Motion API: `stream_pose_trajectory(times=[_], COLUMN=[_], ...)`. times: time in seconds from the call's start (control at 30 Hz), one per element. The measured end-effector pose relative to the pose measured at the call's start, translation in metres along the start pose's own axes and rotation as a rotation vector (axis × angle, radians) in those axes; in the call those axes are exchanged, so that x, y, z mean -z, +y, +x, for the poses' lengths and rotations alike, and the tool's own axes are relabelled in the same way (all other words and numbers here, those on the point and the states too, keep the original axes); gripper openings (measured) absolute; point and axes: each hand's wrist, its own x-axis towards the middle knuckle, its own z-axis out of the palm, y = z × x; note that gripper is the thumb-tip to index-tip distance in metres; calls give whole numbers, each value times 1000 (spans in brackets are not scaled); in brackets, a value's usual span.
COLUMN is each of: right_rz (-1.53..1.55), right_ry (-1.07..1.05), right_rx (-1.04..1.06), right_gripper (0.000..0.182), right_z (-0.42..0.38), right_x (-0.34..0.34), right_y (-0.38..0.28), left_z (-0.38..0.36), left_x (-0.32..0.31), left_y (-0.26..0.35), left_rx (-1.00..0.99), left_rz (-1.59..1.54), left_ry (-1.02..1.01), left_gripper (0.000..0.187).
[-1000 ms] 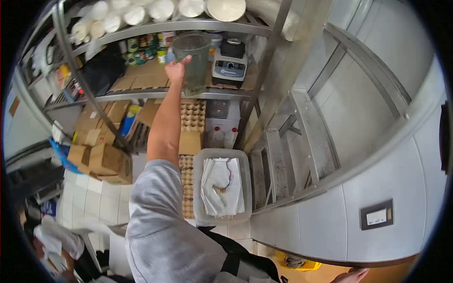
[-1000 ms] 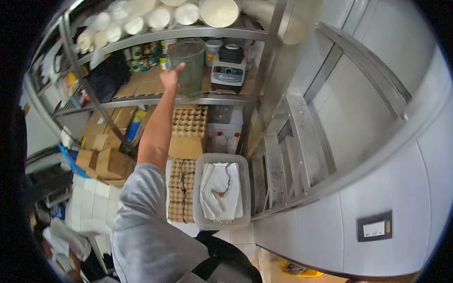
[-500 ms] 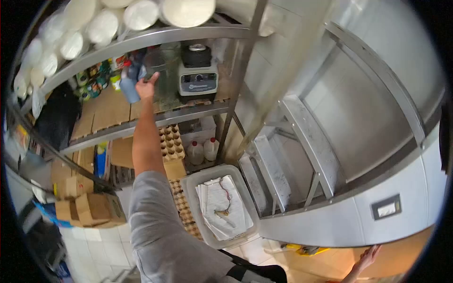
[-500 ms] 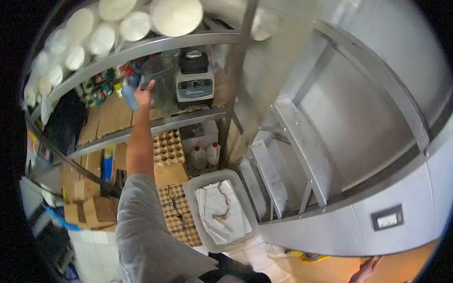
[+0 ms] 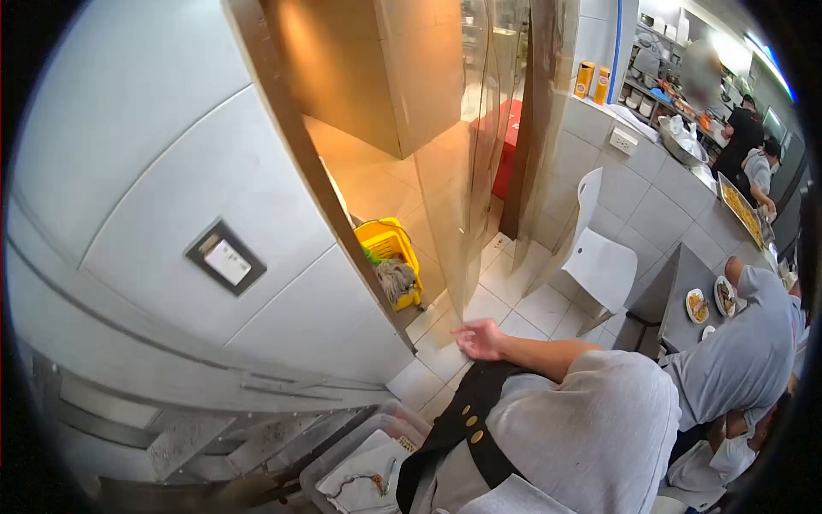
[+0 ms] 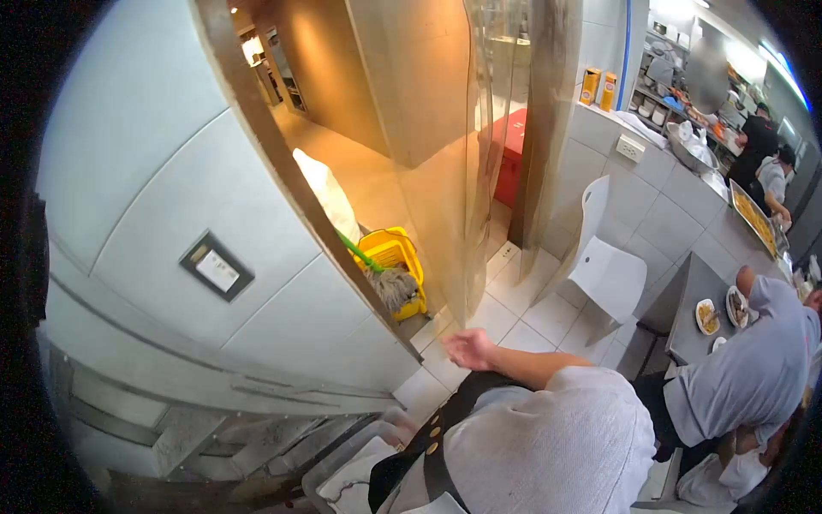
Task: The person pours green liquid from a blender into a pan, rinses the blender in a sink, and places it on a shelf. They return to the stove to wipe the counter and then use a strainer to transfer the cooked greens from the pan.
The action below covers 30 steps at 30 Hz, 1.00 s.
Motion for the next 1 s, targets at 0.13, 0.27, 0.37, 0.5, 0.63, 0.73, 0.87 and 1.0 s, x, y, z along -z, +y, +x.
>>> stream_pose_trajectory(times=[0.13, 0.27, 0.37, 0.5, 0.63, 0.73, 0.87, 1.0], right_rz=[-340, -1218, -1720, -1398, -869, -834, -607, -559], right_ry=[-43, 392, 200, 287, 177, -82, 215, 240], right_rx=[136, 884, 1270, 929, 445, 508, 713, 959], right_gripper=[28, 16, 25, 37, 23, 29, 32, 36], right_z=[-22, 3, 110, 140, 199, 160, 20, -1], right_x=[56, 36, 3, -56, -35, -3, 5, 6], right_y=[-72, -238, -345, -426, -577, -687, -770, -822], left_z=[-38, -70, -95, -102, -66, -37, 10, 37], left_x=[-104, -290, -422, -581, -727, -814, -908, -964], left_y=[69, 216, 313, 422, 480, 455, 383, 271], left_rx=[111, 294, 103, 161, 241, 181, 230, 387], left_rz=[-857, -1436, -1524, -1542, -1578, -1612, -1545, -1422], left_ry=[-524, -1142, -1677, -1824, -1643, -1561, -1593, -1228], left_gripper=[7, 9, 11, 17, 29, 36, 40, 41])
